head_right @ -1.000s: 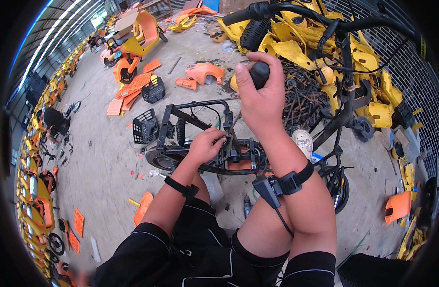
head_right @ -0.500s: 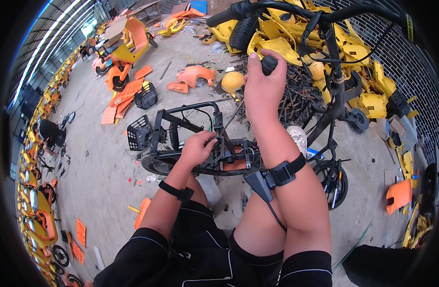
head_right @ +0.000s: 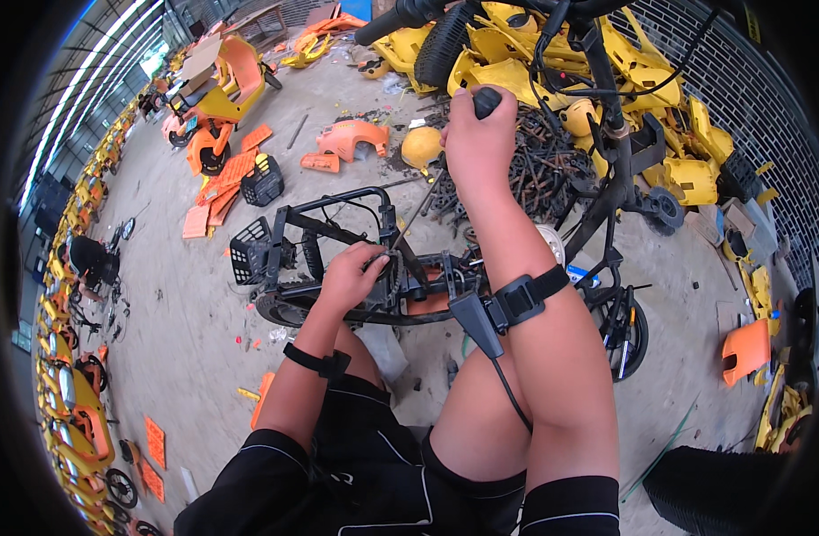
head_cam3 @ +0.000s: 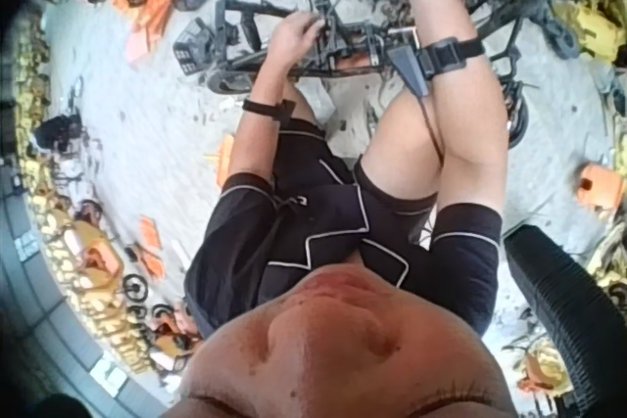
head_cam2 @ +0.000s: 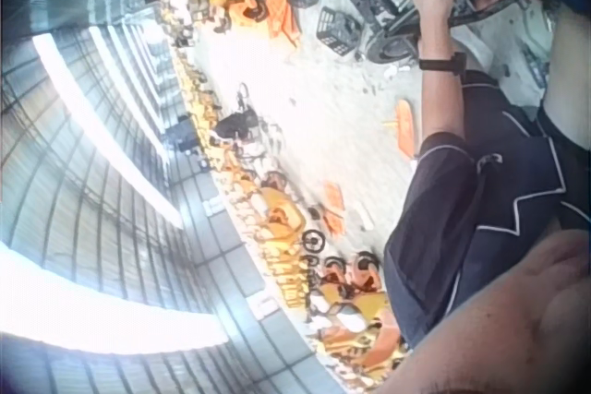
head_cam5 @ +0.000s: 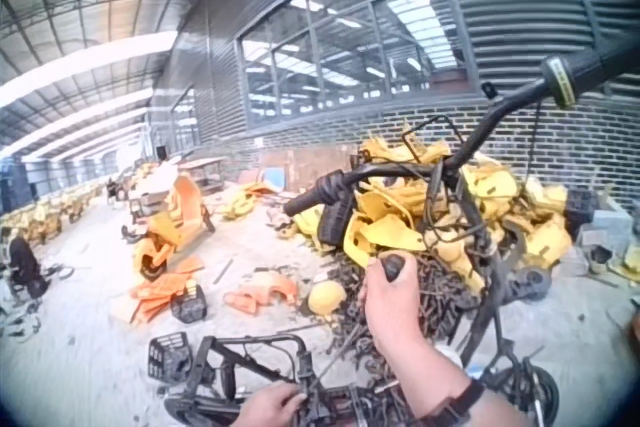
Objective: The person works on a bicycle frame by using a screwdriver to tighten components and manipulating a wire with their hands.
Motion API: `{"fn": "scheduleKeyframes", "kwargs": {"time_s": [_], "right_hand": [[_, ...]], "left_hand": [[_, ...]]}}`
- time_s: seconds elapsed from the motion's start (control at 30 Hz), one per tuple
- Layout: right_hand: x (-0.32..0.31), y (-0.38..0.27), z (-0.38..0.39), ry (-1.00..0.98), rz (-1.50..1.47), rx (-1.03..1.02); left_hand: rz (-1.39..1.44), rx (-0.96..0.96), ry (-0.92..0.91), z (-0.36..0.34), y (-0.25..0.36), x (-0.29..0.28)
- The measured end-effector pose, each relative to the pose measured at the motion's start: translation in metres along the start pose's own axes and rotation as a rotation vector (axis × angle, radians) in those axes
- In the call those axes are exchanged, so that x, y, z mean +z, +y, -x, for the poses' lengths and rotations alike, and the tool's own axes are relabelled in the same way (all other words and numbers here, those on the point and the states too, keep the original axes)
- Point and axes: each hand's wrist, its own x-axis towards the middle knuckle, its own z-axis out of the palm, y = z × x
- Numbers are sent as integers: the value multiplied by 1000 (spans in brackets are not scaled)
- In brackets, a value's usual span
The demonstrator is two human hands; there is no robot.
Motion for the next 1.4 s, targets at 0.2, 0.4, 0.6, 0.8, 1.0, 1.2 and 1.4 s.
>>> {"fn": "scheduleKeyframes", "kwargs": {"time_s": [0.2, 0.4, 0.6, 0.8, 1.0, 1.2, 1.4], "right_hand": [[-6, -1, 4, -275, -204, 43], [-6, -6, 10, -351, -307, 119], [2, -11, 19, -391, -365, 114], [9, -17, 33, -537, -356, 116], [4, -21, 34, -708, -349, 150], [1, -23, 30, -850, -413, 198], [-7, -24, 20, -1068, -407, 245]], "left_hand": [[-1, 0, 1, -2, 4, 1], [58, -15, -1, -2, 4, 1], [112, 33, -14, -3, -1, 1], [75, 36, -10, -1, 1, 1], [63, 37, -25, -3, 1, 1], [57, 63, 1, -3, 0, 0], [105, 59, -12, -3, -1, 3]]}}
